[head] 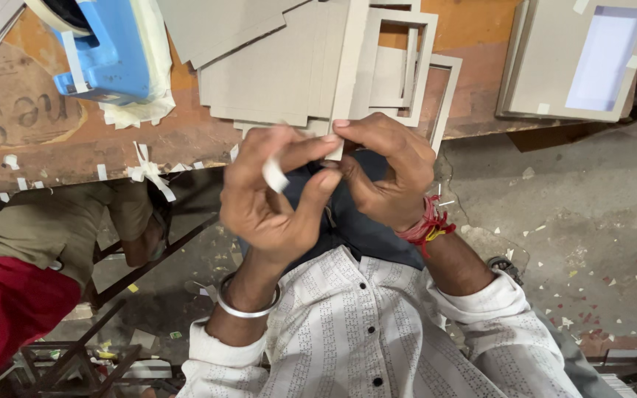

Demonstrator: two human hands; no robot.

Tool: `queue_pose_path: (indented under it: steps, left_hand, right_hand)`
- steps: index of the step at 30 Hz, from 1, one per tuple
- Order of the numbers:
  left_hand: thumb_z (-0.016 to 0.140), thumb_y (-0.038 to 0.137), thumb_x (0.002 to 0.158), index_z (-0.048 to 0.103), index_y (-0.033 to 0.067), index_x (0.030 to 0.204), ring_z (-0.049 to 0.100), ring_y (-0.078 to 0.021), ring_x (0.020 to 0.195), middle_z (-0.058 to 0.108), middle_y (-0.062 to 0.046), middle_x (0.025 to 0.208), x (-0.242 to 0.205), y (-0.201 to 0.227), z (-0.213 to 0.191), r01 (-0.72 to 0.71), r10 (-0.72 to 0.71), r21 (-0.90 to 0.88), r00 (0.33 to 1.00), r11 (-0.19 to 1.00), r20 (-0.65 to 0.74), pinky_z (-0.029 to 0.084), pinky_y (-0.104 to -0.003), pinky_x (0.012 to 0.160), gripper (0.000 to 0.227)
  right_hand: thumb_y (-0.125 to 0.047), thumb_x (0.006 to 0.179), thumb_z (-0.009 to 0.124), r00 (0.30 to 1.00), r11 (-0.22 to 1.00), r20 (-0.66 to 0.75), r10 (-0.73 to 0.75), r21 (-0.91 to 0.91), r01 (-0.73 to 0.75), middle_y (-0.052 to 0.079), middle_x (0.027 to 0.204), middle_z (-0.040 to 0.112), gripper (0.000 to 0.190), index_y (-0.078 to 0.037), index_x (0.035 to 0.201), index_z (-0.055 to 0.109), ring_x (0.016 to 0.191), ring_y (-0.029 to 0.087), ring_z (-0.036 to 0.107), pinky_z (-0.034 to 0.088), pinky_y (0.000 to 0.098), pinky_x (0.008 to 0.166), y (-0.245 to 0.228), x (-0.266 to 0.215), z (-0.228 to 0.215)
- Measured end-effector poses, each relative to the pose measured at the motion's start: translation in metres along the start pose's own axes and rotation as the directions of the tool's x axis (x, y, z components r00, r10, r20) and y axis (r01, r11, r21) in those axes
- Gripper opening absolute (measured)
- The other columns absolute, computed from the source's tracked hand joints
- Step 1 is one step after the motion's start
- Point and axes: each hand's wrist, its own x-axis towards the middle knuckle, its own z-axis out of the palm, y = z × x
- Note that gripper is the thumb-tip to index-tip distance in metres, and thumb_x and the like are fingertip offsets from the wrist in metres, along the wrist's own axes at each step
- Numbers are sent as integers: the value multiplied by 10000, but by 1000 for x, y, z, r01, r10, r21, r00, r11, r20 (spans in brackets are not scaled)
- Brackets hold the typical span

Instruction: The person assembles small photo frames by hand, applying adhesive tape to the edges of cardboard frames and attaching white backing sheets. They handle multiple frames one at a time, aligning and pressing the pieces together, then placing completed units on the table.

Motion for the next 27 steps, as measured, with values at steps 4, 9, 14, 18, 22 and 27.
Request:
queue_pose_path:
  steps: [4,9,14,18,22,27]
  left_hand:
    - [718,83,995,718,32,996,572,-106,781,687,-102,917,-7,19,-5,139,-136,88,990,986,-32,440,-207,678,51]
    - [735,129,1024,723,-12,919,452,4,580,653,-12,735,-17,18,2,465,-472,-127,881,876,-35,312,-158,525,176]
    - [728,144,1044,722,-13,912,475,15,596,661,8,781,-19,15,7,480,-489,-135,871,867,-39,335,-161,529,205]
    - [724,147,1024,726,-14,896,458,13,606,623,40,717,-15,17,9,532,-549,-177,834,828,-55,318,-175,541,205]
    - [732,157,1019,714,-1,855,457,19,585,615,46,688,-10,15,8,573,-585,-171,811,801,-25,316,-182,532,228]
    - [750,188,1019,675,2,765,407,6,604,645,25,690,-8,9,3,577,-582,-134,813,806,6,282,-196,546,324]
  right_hand:
    - [60,897,836,1000,1000,-15,-2,1,2,156,1053,731,383,8,1218,635,942,265,755,598,311,759,0,-2,-1]
    - [67,887,839,1000,1000,-21,0,9,0,154,1052,725,395,7,1219,635,897,256,751,597,318,762,-2,0,4]
    - [117,853,796,1000,1000,-21,-2,2,2,159,1055,730,398,7,1198,632,903,255,753,598,312,745,-2,0,4]
    - [114,845,813,999,1000,-33,5,-7,-5,150,1028,728,398,11,1185,633,895,246,752,594,301,729,-2,0,4]
    - [114,842,798,1000,1000,-27,7,6,-7,161,1048,732,397,15,1188,631,900,249,753,596,312,742,-1,0,4]
    - [3,863,690,1000,988,29,-11,152,6,208,1020,705,335,62,1177,591,884,262,722,583,350,740,1,2,-2]
